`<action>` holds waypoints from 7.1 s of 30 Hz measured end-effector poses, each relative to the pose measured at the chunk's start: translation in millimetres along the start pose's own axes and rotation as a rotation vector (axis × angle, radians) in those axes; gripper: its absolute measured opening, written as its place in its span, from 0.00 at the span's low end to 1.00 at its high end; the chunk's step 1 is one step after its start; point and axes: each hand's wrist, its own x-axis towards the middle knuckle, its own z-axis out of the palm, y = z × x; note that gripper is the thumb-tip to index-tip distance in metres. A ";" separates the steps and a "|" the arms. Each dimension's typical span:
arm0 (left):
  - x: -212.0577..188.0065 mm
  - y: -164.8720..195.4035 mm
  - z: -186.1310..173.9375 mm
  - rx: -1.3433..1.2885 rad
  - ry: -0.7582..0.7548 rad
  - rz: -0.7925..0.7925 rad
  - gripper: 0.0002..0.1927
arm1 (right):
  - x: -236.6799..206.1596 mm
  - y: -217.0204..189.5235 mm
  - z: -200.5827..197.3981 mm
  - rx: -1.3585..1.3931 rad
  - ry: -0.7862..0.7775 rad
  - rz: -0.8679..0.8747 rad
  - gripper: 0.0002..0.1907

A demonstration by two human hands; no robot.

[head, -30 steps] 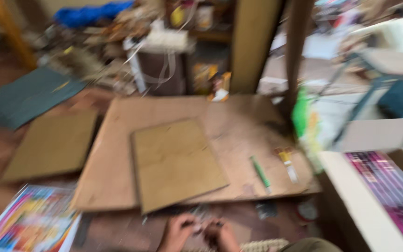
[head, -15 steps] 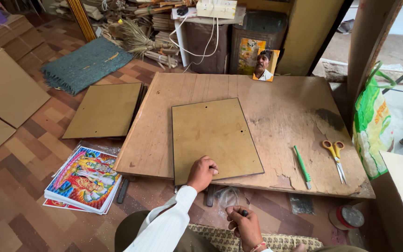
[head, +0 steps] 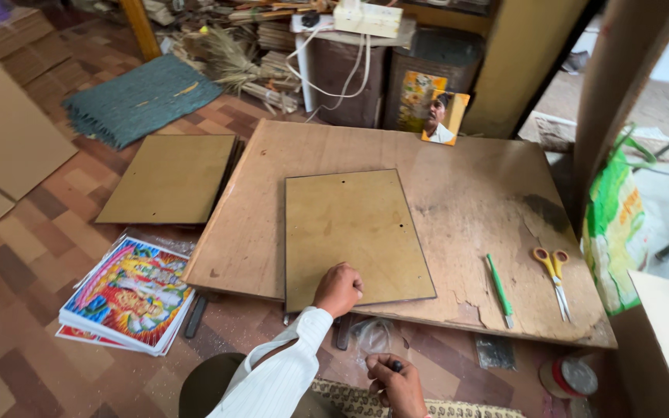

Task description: The person works at a low workbench on a square wooden frame backboard, using a small hand tool to fit hardware into the pre-drilled holes along the board, repositioning and rotating the board to reach each hole. Stacks of finished boards and printed posters sit beside the work area.

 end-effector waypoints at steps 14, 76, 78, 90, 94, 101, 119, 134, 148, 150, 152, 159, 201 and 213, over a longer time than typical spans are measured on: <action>-3.0 -15.4 3.8 -0.178 0.083 -0.055 0.06 | -13.7 8.1 10.7 -0.133 0.007 -0.430 0.37; -20.4 -8.2 -9.4 -0.311 0.053 -0.050 0.08 | 16.7 -133.9 63.3 -0.812 0.159 -1.226 0.31; -20.3 -7.1 -9.1 -0.300 0.052 -0.052 0.08 | 17.5 -134.8 64.2 -0.829 0.159 -1.219 0.31; -21.6 -12.1 -3.4 -0.248 0.057 -0.056 0.07 | 18.4 -133.3 67.5 -0.791 0.184 -1.200 0.31; -21.7 -14.0 -1.2 -0.245 0.048 -0.065 0.06 | 17.9 -133.4 69.1 -0.779 0.197 -1.176 0.31; -22.1 -16.0 -0.5 -0.239 0.051 -0.036 0.06 | 14.1 -137.3 71.9 -0.879 0.249 -1.228 0.28; -22.6 -18.8 0.8 -0.242 0.074 0.003 0.11 | 25.7 -135.4 68.2 -0.740 0.292 -0.995 0.19; -14.7 -6.5 1.4 -0.208 0.122 -0.130 0.03 | 4.3 -122.0 47.7 -0.672 0.243 -1.169 0.24; -15.5 -9.5 -7.9 -0.257 0.064 -0.094 0.04 | 3.7 -127.4 56.8 -0.725 0.206 -1.212 0.28; -18.9 -11.8 -8.3 -0.296 0.042 -0.088 0.05 | 3.7 -129.4 60.0 -0.743 0.205 -1.237 0.30; -19.2 -13.0 -8.3 -0.331 0.021 -0.089 0.05 | 6.3 -132.8 63.1 -0.786 0.203 -1.261 0.30; -20.8 -12.6 -5.8 -0.268 0.064 -0.043 0.06 | 12.1 -131.7 65.6 -0.835 0.162 -1.243 0.28; -25.5 -20.0 1.6 -0.263 0.074 -0.026 0.06 | 14.2 -142.2 75.9 -0.879 0.246 -1.143 0.31; -27.8 -12.9 -3.9 -0.287 0.090 -0.043 0.05 | 18.2 -144.0 75.8 -0.904 0.221 -1.173 0.21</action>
